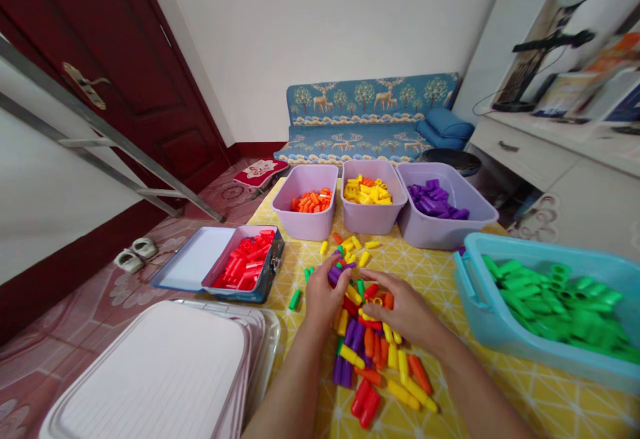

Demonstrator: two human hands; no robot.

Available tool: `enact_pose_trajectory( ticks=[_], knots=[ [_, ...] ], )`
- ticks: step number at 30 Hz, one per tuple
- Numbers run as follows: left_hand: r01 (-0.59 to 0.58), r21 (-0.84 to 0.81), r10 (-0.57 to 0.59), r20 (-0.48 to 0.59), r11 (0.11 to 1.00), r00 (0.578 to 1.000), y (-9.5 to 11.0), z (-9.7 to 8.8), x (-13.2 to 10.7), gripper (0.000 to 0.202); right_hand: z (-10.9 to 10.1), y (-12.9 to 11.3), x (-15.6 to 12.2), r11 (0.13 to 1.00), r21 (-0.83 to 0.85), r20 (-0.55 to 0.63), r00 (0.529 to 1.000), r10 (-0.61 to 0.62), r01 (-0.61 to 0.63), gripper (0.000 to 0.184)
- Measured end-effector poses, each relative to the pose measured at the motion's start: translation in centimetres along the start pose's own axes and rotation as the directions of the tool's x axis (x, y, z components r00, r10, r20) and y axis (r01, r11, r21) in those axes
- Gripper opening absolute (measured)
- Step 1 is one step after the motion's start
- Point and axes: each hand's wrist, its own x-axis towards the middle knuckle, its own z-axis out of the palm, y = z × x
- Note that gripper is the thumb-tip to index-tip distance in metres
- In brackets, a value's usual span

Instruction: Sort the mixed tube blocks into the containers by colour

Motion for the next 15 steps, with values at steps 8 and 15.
enact_pose_trajectory(
  ticks=[8,15],
  knots=[
    [-0.038,0.048,0.038,0.007,0.998,0.999,-0.5,0.6,-0.4,0.053,2.9,3.4,-2.9,0.916,-0.395,-0.161,0.987,0.001,-0.065,0.101],
    [-0.146,-0.072,0.154,0.137,0.987,0.978,-1.0,0.9,-0.4,0.056,3.2,3.7,1.3,1.0,0.018,-0.354,0.935,-0.001,0.008,0.08]
  ],
)
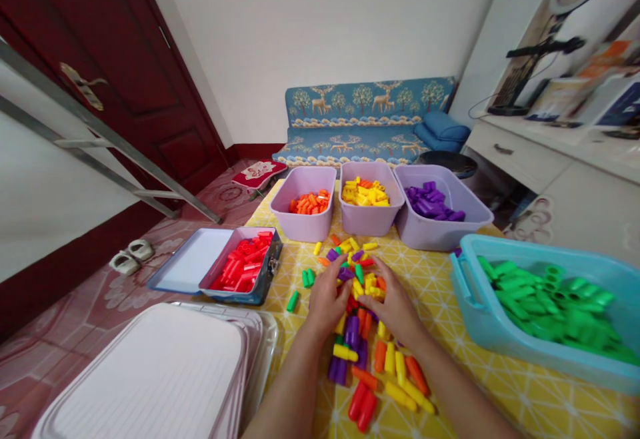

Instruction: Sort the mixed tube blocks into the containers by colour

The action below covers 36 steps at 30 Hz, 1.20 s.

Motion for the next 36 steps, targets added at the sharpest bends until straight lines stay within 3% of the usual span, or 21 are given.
enact_pose_trajectory(
  ticks=[5,9,14,18,22,25,31,36],
  knots=[
    [0.008,-0.134,-0.03,-0.157,0.991,0.987,-0.8,0.6,0.4,0.059,-0.3,-0.3,0.5,0.955,0.272,0.002,0.992,0.124,-0.12,0.066],
    [0.028,-0.099,-0.051,-0.244,0.995,0.968,-0.6,0.5,0.6,0.049,-0.9,1.0,0.2,0.932,0.339,-0.055,0.987,0.153,-0.126,0.047],
    [-0.016,0.08,0.032,-0.202,0.997,0.979,0.7,0.0,0.4,0.048,-1.7,2.0,0.0,0.965,0.243,-0.049,0.992,0.113,-0.098,0.046],
    [0.022,0.3,0.045,-0.214,0.954,0.976,1.9,-0.6,0.1,0.013,-1.9,1.4,-0.2,0.996,-0.073,-0.05,0.998,-0.048,0.044,0.042],
    [0.043,0.448,0.039,-0.171,0.893,0.984,2.9,-0.8,0.0,0.018,-1.9,0.4,-0.3,0.925,-0.361,0.034,0.993,-0.116,0.12,0.037],
    [0.033,0.46,0.033,-0.135,0.887,0.99,3.2,-0.7,0.0,0.014,-1.9,-0.3,-0.4,0.883,-0.45,0.091,0.99,-0.106,0.135,0.046],
    [-0.088,0.306,0.072,0.061,0.948,0.996,2.9,-0.7,-0.1,0.036,-1.8,-0.1,-0.5,0.92,-0.334,0.186,0.971,-0.152,0.208,0.062],
    [-0.171,0.158,0.136,0.208,0.973,0.969,2.7,-0.6,-0.1,0.063,-1.1,1.0,-0.3,0.976,-0.205,0.079,0.995,-0.064,0.079,0.065]
  ],
)
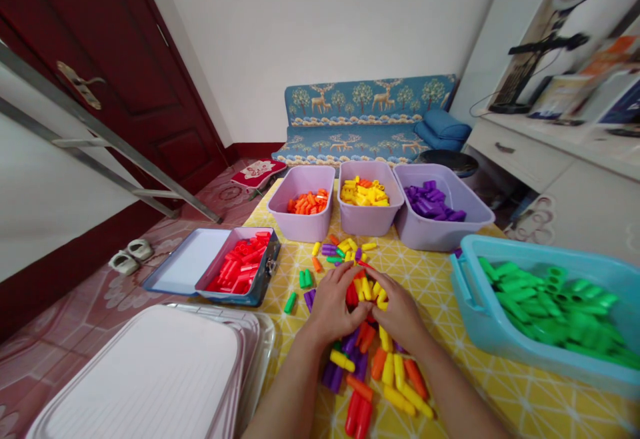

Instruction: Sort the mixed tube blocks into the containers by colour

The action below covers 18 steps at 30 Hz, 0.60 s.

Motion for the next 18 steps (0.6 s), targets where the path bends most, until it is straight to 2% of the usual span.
enact_pose_trajectory(
  ticks=[3,6,11,14,18],
  knots=[
    [0.01,-0.137,-0.013,-0.019,0.991,1.0,-0.3,0.3,0.2,0.059,0.4,-0.1,0.0,0.993,0.106,-0.031,0.998,0.06,-0.056,0.06],
    [0.032,-0.291,-0.06,-0.089,0.956,0.994,-0.9,0.6,0.5,0.048,0.2,-0.8,0.0,0.967,0.247,-0.037,0.996,0.079,-0.068,0.051],
    [0.085,-0.445,-0.205,-0.23,0.892,0.951,-1.6,1.1,0.7,0.041,-0.6,-1.6,0.0,0.9,0.425,-0.033,0.992,0.122,-0.097,0.042],
    [0.133,-0.576,-0.313,-0.226,0.807,0.922,-1.5,1.2,0.7,0.043,-1.0,-1.8,0.1,0.876,0.471,-0.028,0.991,0.132,-0.104,0.039],
    [0.098,-0.699,-0.363,-0.242,0.709,0.9,-1.2,1.3,0.9,0.043,-0.9,-1.7,0.2,0.912,0.406,-0.056,0.995,0.082,-0.053,0.034]
  ],
)
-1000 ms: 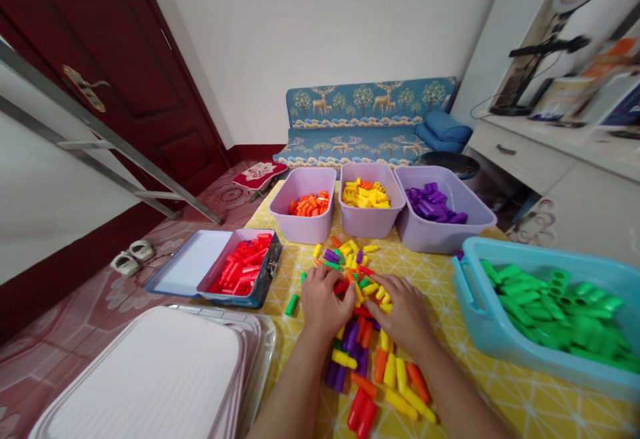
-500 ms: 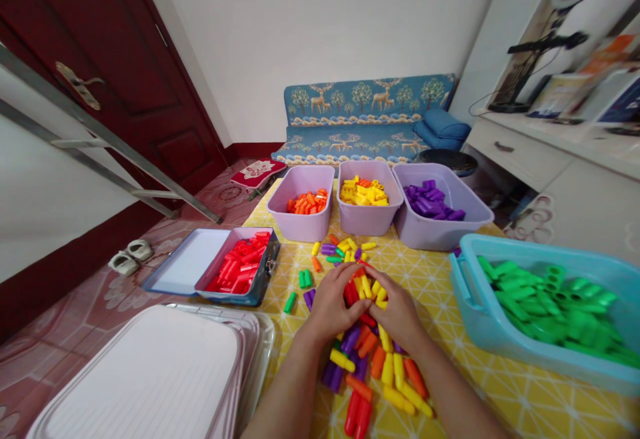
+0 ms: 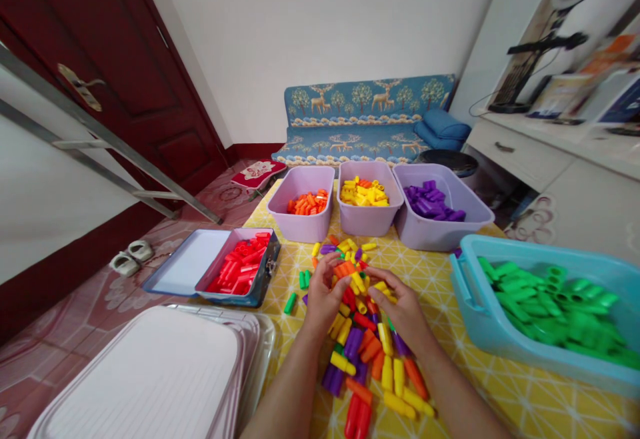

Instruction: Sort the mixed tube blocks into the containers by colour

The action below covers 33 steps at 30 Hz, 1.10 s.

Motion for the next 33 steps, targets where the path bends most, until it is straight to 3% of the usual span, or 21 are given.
enact_pose_trajectory(
  ticks=[5,10,16,22,29,33],
  knots=[
    [0.037,-0.015,-0.037,0.022,0.999,0.999,-0.2,0.2,-0.1,0.038,0.7,0.7,0.0,0.973,-0.17,-0.01,0.987,-0.158,0.154,0.025],
    [0.053,-0.015,-0.052,0.054,0.998,0.997,-0.5,0.3,-0.2,0.026,0.7,0.8,0.0,0.955,-0.23,-0.02,0.981,-0.194,0.185,0.012],
    [0.025,-0.017,-0.026,-0.116,1.0,0.993,-0.4,-0.4,0.2,0.027,0.5,1.0,-0.4,0.979,-0.199,-0.111,0.992,-0.055,0.032,0.014],
    [0.088,-0.059,-0.095,-0.117,0.994,0.989,-0.7,-0.7,0.3,0.033,0.4,1.0,-0.5,0.996,-0.087,-0.145,0.989,0.016,-0.029,0.021],
    [0.156,-0.179,-0.178,-0.112,0.971,0.978,-0.5,-0.3,0.2,0.035,0.3,0.6,-0.4,0.954,-0.269,-0.05,0.987,-0.153,0.134,0.016],
    [0.172,-0.227,-0.198,-0.096,0.959,0.976,0.0,-0.2,0.1,0.035,0.4,1.0,-0.3,0.917,-0.352,-0.014,0.978,-0.208,0.189,0.023]
  ],
)
